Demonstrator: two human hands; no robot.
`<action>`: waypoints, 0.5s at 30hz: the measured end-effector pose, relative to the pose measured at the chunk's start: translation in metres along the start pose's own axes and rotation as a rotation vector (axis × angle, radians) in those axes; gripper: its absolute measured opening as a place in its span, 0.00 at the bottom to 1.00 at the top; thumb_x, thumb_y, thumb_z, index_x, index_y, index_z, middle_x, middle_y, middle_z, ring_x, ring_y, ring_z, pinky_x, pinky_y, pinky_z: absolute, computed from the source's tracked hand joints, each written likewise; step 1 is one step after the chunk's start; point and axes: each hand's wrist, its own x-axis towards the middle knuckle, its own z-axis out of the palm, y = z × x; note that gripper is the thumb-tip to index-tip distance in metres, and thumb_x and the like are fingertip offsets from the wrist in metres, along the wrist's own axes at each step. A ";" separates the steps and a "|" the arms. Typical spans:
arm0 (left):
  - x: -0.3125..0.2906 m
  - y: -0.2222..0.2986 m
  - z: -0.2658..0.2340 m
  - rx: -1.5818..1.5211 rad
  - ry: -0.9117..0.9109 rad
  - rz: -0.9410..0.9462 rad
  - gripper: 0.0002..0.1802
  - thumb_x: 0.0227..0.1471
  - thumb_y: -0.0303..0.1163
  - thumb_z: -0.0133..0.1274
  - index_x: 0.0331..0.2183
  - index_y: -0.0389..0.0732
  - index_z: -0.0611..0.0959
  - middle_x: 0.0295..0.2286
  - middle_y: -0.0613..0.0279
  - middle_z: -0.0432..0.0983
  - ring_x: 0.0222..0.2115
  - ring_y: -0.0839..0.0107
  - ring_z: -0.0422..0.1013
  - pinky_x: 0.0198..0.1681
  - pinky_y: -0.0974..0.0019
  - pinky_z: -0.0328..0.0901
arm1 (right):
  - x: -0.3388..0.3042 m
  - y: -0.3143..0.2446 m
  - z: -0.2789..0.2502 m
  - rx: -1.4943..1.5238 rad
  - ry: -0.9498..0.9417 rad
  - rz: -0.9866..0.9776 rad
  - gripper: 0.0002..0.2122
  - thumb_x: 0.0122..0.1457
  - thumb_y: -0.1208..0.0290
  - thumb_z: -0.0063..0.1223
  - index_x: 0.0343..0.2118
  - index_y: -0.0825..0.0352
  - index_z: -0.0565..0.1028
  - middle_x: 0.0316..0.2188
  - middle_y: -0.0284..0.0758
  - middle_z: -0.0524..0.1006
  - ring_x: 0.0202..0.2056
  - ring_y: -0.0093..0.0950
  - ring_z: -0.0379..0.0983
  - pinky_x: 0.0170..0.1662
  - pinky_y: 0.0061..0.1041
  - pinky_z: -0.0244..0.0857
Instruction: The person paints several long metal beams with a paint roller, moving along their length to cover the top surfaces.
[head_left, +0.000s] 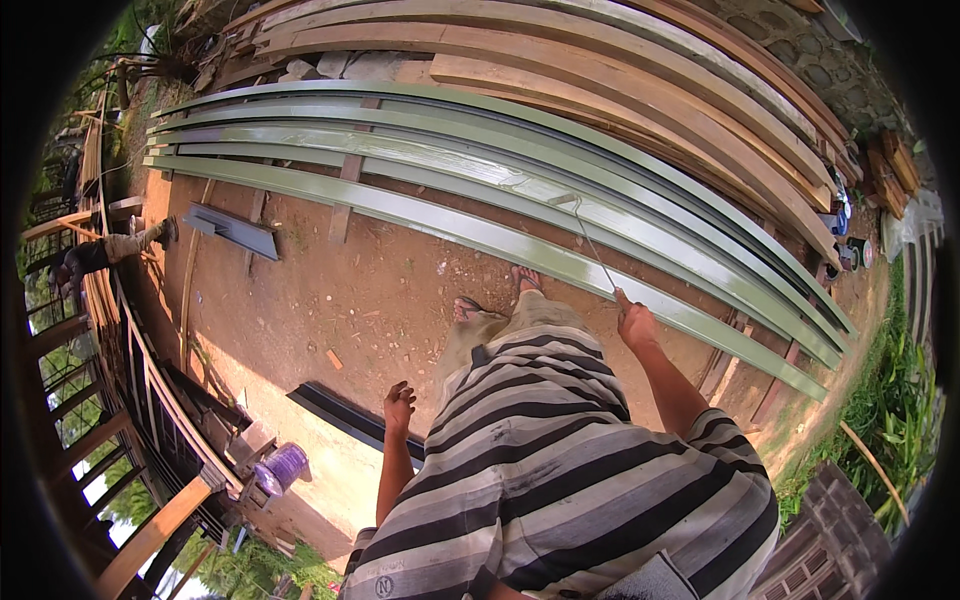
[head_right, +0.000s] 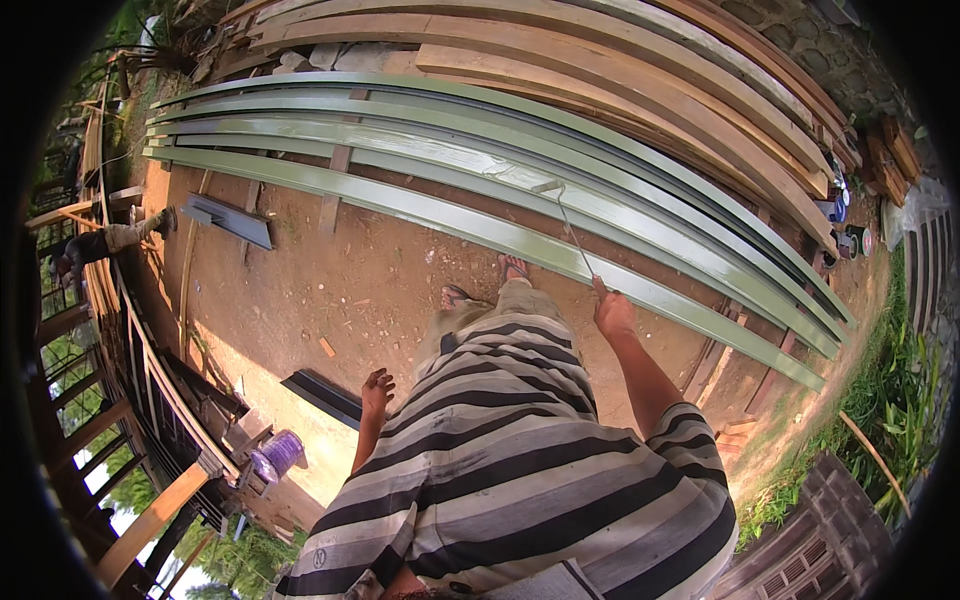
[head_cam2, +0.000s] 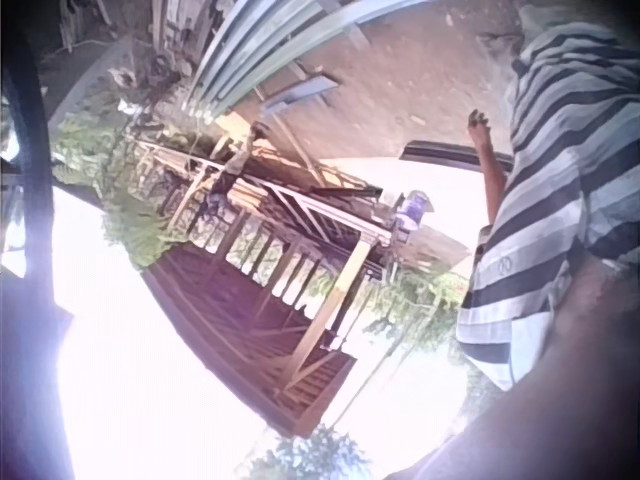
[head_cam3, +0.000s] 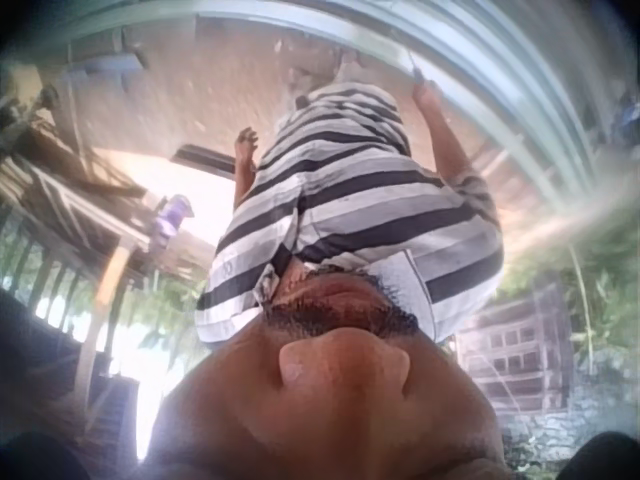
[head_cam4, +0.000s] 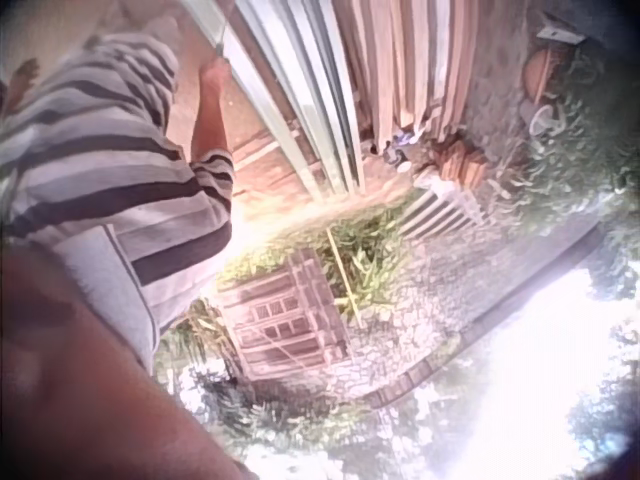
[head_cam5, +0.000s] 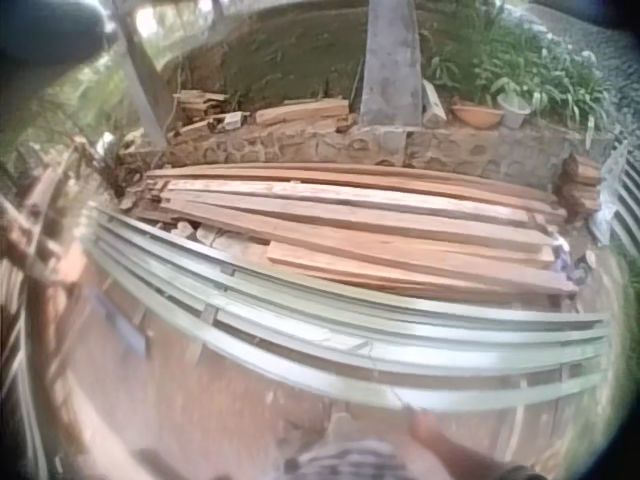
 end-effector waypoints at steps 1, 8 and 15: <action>-0.001 -0.002 -0.001 -0.003 -0.003 -0.017 0.24 0.64 0.36 0.47 0.59 0.42 0.76 0.50 0.53 0.79 0.47 0.62 0.76 0.46 0.57 0.69 | -0.001 0.012 0.014 -0.024 0.031 -0.028 0.30 0.61 0.70 0.52 0.68 0.40 0.66 0.45 0.50 0.81 0.46 0.48 0.80 0.50 0.47 0.75; -0.013 -0.018 -0.021 -0.122 0.049 -0.031 0.25 0.63 0.38 0.49 0.59 0.41 0.76 0.48 0.56 0.79 0.45 0.63 0.76 0.44 0.60 0.69 | 0.060 -0.089 0.005 -0.048 -0.106 -0.127 0.27 0.64 0.70 0.45 0.67 0.41 0.68 0.44 0.51 0.81 0.45 0.49 0.80 0.50 0.46 0.75; 0.011 -0.039 -0.061 -0.143 -0.002 -0.093 0.25 0.63 0.36 0.48 0.60 0.41 0.74 0.50 0.53 0.79 0.48 0.59 0.76 0.48 0.55 0.69 | 0.124 -0.215 0.008 -0.042 -0.021 -0.170 0.27 0.62 0.68 0.51 0.65 0.41 0.70 0.44 0.50 0.82 0.47 0.50 0.79 0.51 0.47 0.75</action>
